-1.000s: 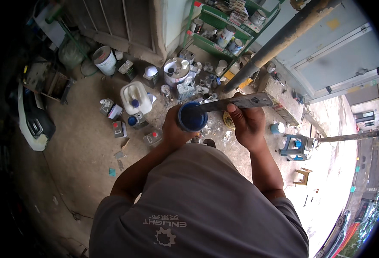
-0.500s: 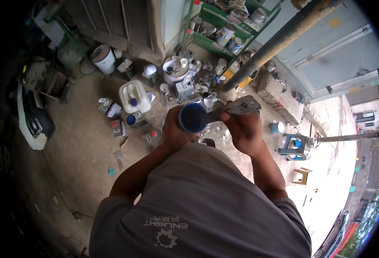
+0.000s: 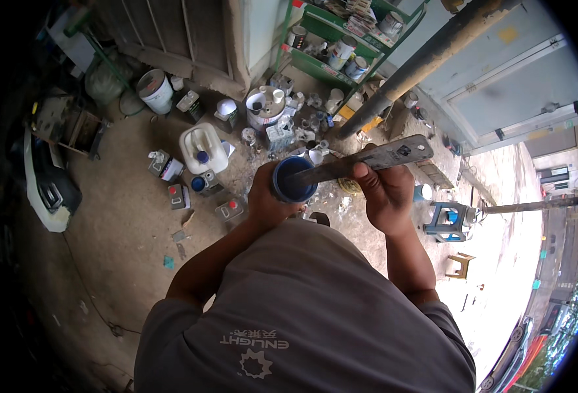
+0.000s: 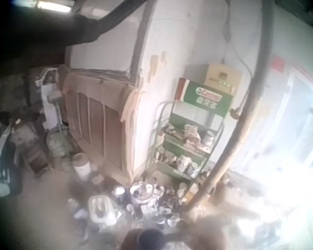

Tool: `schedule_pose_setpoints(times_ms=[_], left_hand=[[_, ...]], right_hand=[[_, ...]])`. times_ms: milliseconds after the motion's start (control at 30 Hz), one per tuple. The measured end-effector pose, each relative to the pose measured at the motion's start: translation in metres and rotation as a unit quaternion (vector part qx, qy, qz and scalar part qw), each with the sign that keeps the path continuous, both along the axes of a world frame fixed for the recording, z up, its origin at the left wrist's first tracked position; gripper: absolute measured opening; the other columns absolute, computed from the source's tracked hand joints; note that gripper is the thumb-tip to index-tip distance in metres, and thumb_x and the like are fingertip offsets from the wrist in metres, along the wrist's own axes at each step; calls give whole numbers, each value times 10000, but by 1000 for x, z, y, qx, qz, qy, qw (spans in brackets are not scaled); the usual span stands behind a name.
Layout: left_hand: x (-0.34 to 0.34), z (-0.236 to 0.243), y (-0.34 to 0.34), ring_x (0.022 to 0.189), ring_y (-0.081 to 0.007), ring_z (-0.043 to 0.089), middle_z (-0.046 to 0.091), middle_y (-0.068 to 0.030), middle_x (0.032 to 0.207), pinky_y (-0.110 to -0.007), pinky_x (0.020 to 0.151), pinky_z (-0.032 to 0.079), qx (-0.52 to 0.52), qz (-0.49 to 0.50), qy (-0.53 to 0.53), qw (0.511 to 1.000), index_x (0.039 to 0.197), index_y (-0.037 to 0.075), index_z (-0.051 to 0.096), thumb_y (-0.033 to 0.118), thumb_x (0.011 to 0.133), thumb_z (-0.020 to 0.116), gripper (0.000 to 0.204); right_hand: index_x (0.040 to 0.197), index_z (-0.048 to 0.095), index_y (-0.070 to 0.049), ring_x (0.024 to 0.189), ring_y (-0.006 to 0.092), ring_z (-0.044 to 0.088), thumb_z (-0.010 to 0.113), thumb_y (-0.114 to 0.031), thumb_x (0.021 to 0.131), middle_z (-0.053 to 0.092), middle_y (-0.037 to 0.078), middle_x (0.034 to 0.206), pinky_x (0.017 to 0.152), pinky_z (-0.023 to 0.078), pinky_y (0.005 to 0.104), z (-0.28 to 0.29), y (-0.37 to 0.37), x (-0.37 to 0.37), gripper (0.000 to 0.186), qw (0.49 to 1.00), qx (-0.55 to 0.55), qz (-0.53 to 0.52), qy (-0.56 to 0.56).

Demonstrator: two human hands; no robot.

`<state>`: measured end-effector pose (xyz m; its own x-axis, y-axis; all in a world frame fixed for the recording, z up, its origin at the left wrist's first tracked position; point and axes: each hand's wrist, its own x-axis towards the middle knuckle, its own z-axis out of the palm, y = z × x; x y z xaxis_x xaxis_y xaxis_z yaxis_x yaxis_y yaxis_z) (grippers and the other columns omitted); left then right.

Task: The person pours blue liquid from several containers into a small blue cup, then stirs the mixture with a metal spatula. The person walks around the workshop while holding the cup and spatula, then returns to the mixing area.

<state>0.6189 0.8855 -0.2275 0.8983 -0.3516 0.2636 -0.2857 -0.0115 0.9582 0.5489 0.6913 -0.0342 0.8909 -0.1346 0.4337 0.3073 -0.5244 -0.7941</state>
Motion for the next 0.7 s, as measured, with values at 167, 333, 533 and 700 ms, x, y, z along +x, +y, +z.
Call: schedule_pose_setpoints(times_ms=[167,333,533,700], left_hand=[[5,1,-1,1161,-272,682,645,-140,1276,-400,988,558,40,10,-44,998,1376,52,522,105,640,1000,879],[5,1,-1,1181,-282,675,641,-148,1296,-406,999,553,33,14,-16,999,1378,51,525,90,626,1000,890],[6,0,0,1183,-283,678,647,-146,1304,-410,1002,554,58,18,-46,997,1394,56,513,85,633,992,900],[2,4,1,1179,-280,681,653,-145,1300,-408,1004,553,31,15,-5,999,1405,51,499,77,640,985,907]], right_hand=[[1037,720,9,736,346,658,732,-13,959,702,170,892,664,512,367,-18,-4,6,82,999,-45,-10,7],[1024,702,16,803,122,578,689,-104,1036,671,34,873,730,463,279,-4,6,0,121,999,-32,18,-3],[1025,726,41,720,268,674,756,31,933,718,175,889,653,519,329,-19,-1,7,97,999,-48,-19,-18],[1059,726,25,786,237,671,738,-10,968,720,135,910,701,521,322,-8,2,-3,98,1000,-19,17,13]])
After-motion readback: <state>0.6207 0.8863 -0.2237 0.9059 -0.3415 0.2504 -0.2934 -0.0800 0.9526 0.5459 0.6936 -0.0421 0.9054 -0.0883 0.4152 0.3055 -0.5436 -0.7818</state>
